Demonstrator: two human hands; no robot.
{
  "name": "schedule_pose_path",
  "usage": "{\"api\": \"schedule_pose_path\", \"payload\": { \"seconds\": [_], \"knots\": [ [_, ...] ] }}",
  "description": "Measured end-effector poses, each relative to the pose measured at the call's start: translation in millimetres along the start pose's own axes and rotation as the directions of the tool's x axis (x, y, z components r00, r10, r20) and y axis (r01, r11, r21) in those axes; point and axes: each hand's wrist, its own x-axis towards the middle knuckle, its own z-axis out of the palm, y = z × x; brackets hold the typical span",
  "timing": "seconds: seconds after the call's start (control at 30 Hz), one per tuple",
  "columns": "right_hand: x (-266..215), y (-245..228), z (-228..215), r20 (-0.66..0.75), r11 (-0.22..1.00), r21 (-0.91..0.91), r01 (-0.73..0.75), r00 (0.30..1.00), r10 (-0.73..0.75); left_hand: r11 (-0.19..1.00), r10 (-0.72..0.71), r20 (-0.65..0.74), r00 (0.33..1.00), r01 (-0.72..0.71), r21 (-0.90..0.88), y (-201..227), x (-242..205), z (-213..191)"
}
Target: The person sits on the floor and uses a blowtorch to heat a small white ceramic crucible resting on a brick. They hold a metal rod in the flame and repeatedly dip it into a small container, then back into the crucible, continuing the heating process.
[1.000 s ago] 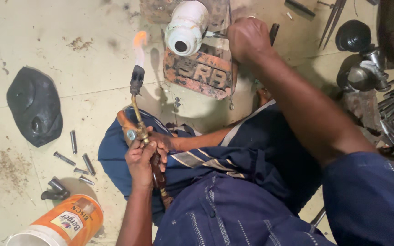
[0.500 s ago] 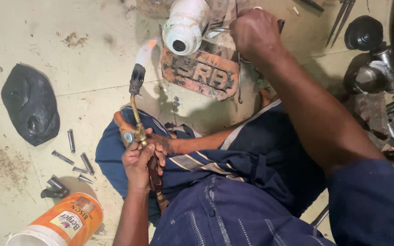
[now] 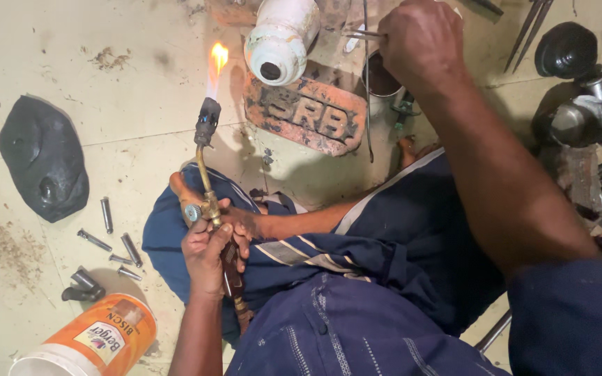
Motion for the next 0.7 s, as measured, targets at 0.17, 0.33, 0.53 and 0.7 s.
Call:
{"api": "schedule_pose_path", "payload": {
  "seconds": [0.17, 0.33, 0.53, 0.7],
  "knots": [
    [1, 2, 5, 0.005, 1.0, -0.009, 0.001, 1.0, -0.001, 1.0, -0.004, 0.003, 1.0, 0.004, 0.006, 1, 1, 0],
    [-3, 2, 6, 0.029, 0.998, -0.047, 0.04, 0.999, -0.039, 1.0, 0.0, 0.011, 1.0, 0.0, 0.0, 2, 2, 1],
    [-1, -4, 18, 0.052, 0.983, -0.172, 0.055, 0.998, -0.047, 1.0, 0.006, 0.025, 1.0, -0.005, -0.019, 2, 2, -1],
    [-2, -4, 14, 0.011, 0.986, -0.16, 0.047, 0.999, -0.046, 1.0, -0.007, 0.012, 1.0, 0.007, -0.005, 2, 2, -1]
  ]
}}
